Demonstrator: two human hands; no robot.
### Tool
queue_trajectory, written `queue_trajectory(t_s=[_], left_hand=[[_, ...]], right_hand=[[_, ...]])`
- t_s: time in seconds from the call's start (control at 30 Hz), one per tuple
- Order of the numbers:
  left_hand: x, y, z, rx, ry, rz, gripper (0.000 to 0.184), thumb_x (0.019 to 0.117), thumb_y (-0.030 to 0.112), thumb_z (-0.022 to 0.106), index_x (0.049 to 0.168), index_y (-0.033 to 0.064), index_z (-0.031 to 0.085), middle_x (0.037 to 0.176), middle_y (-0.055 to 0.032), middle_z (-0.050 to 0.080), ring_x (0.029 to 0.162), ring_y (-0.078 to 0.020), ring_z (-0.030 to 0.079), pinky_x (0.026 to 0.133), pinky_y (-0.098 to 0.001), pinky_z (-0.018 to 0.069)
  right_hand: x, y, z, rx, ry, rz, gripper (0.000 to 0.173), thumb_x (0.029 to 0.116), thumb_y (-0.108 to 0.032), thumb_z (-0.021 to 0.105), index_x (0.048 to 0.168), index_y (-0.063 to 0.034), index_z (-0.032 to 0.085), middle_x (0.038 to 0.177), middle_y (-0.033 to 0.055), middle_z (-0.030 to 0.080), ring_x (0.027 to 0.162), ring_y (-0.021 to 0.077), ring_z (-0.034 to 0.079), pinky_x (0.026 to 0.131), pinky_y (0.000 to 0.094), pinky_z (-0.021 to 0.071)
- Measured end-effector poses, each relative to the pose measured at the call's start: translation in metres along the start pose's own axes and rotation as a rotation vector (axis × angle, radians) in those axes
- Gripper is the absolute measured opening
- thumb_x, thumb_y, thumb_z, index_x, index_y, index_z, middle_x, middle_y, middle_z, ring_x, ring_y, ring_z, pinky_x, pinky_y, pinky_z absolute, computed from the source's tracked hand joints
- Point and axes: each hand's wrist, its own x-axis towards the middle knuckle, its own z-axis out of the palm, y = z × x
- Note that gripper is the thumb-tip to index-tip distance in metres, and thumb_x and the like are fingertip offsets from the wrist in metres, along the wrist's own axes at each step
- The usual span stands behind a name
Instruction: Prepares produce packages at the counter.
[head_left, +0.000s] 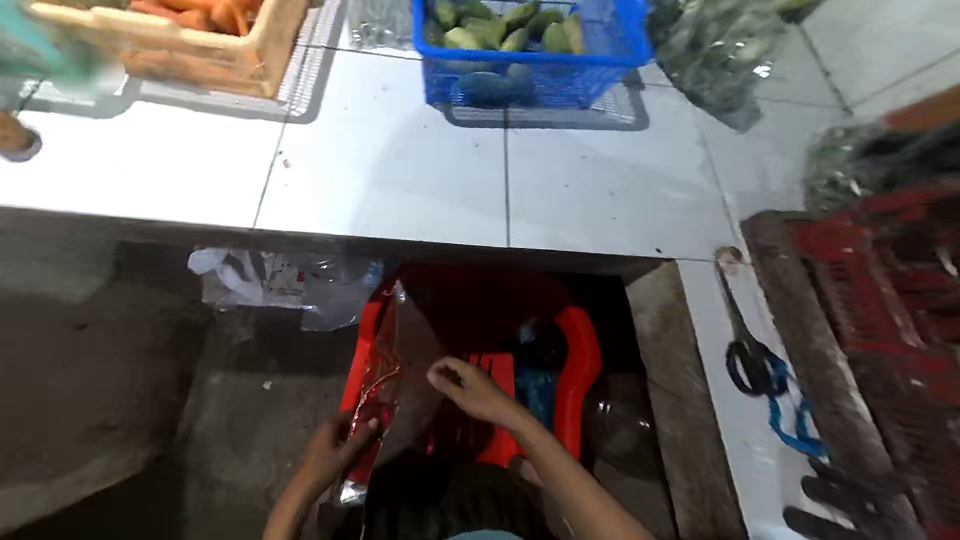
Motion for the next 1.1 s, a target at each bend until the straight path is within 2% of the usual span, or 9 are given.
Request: queue_trajectory(t_s=[0.13, 0.27, 0.33, 0.47, 0.57, 0.7, 0.87, 1.0, 1.1], left_hand=[[-0.021, 0.031, -0.001, 0.209, 0.171, 0.120, 0.078, 0.0899, 0.034, 0.077, 0.146, -0.0060, 0.041, 0.126, -0.0288, 0.061, 0.107, -0.0379, 0.066, 0.093, -0.0539, 0.0551], [-0.011, 0.066, 0.026, 0.547, 0.204, 0.296, 0.130, 0.0702, 0.047, 0.091, 0.159, -0.0077, 0.014, 0.146, -0.0442, 0.038, 0.130, -0.0599, 0.045, 0.106, -0.0681, 0.0408], [-0.010, 0.083, 0.043, 0.733, 0.160, 0.200, 0.127, 0.0724, 0.029, 0.090, 0.161, -0.0057, 0.006, 0.149, -0.0425, 0.035, 0.129, -0.0606, 0.046, 0.102, -0.0700, 0.0429], [-0.018, 0.107, 0.047, 0.870, 0.124, 0.069, 0.069, 0.0924, 0.018, 0.069, 0.151, -0.0053, 0.041, 0.125, -0.0333, 0.063, 0.111, -0.0529, 0.064, 0.094, -0.0685, 0.0490], [-0.033, 0.108, 0.035, 0.885, 0.230, 0.085, 0.028, 0.0986, 0.019, 0.061, 0.111, -0.0043, 0.071, 0.098, -0.0273, 0.072, 0.097, -0.0476, 0.069, 0.087, -0.0655, 0.0521], [-0.045, 0.088, 0.019, 0.719, 0.433, 0.180, 0.025, 0.1008, 0.011, 0.056, 0.098, -0.0090, 0.069, 0.082, -0.0259, 0.067, 0.080, -0.0419, 0.068, 0.077, -0.0613, 0.0527], [-0.034, 0.046, 0.007, 0.007, 0.489, 0.031, 0.021, 0.1044, 0.008, 0.052, 0.092, -0.0030, 0.065, 0.071, 0.0011, 0.059, 0.061, -0.0017, 0.056, 0.062, -0.0212, 0.0501], [-0.040, 0.036, 0.014, -0.272, 0.413, -0.067, 0.023, 0.1071, 0.007, 0.044, 0.094, -0.0008, 0.061, 0.070, 0.0015, 0.060, 0.061, -0.0033, 0.058, 0.061, -0.0209, 0.0519], [-0.042, 0.045, 0.010, -0.251, 0.361, -0.032, 0.018, 0.1056, 0.006, 0.045, 0.099, -0.0026, 0.059, 0.077, -0.0033, 0.063, 0.066, -0.0082, 0.065, 0.063, -0.0266, 0.0583]], right_hand=[[-0.082, 0.027, -0.017, -0.006, 0.233, 0.067, 0.043, 0.1034, -0.035, 0.058, 0.135, -0.0052, 0.062, 0.139, 0.0175, 0.059, 0.129, 0.0276, 0.056, 0.110, 0.0432, 0.0453], [-0.167, 0.061, -0.072, -0.124, 0.954, 0.040, 0.029, 0.1022, -0.025, 0.060, 0.119, -0.0035, 0.071, 0.126, 0.0148, 0.067, 0.115, 0.0255, 0.066, 0.098, 0.0429, 0.0562], [-0.200, 0.078, -0.110, -0.228, 1.213, 0.138, 0.029, 0.1035, -0.020, 0.058, 0.124, -0.0029, 0.069, 0.129, 0.0175, 0.065, 0.115, 0.0316, 0.065, 0.098, 0.0502, 0.0547], [-0.222, 0.121, -0.182, -0.372, 1.352, 0.296, 0.034, 0.1051, -0.011, 0.052, 0.134, 0.0037, 0.061, 0.136, 0.0304, 0.058, 0.126, 0.0495, 0.056, 0.106, 0.0642, 0.0429], [-0.213, 0.119, -0.203, -0.324, 1.295, 0.419, 0.034, 0.1026, -0.011, 0.057, 0.132, 0.0071, 0.059, 0.132, 0.0364, 0.056, 0.124, 0.0560, 0.054, 0.102, 0.0713, 0.0417], [-0.210, 0.108, -0.213, -0.177, 1.269, 0.550, 0.051, 0.0987, -0.022, 0.068, 0.134, 0.0112, 0.053, 0.131, 0.0415, 0.054, 0.125, 0.0596, 0.051, 0.101, 0.0742, 0.0388], [-0.213, 0.121, -0.219, -0.187, 1.189, 0.581, 0.048, 0.1013, -0.033, 0.063, 0.124, 0.0093, 0.061, 0.121, 0.0421, 0.058, 0.114, 0.0633, 0.054, 0.087, 0.0815, 0.0383], [-0.236, 0.121, -0.201, 0.010, 1.139, 0.395, 0.040, 0.1049, -0.025, 0.060, 0.127, 0.0087, 0.060, 0.112, 0.0352, 0.064, 0.098, 0.0506, 0.062, 0.084, 0.0703, 0.0448], [-0.251, 0.104, -0.158, 0.233, 1.115, 0.175, 0.021, 0.1048, -0.010, 0.055, 0.122, 0.0002, 0.061, 0.091, 0.0095, 0.062, 0.068, 0.0115, 0.051, 0.061, 0.0300, 0.0434]])
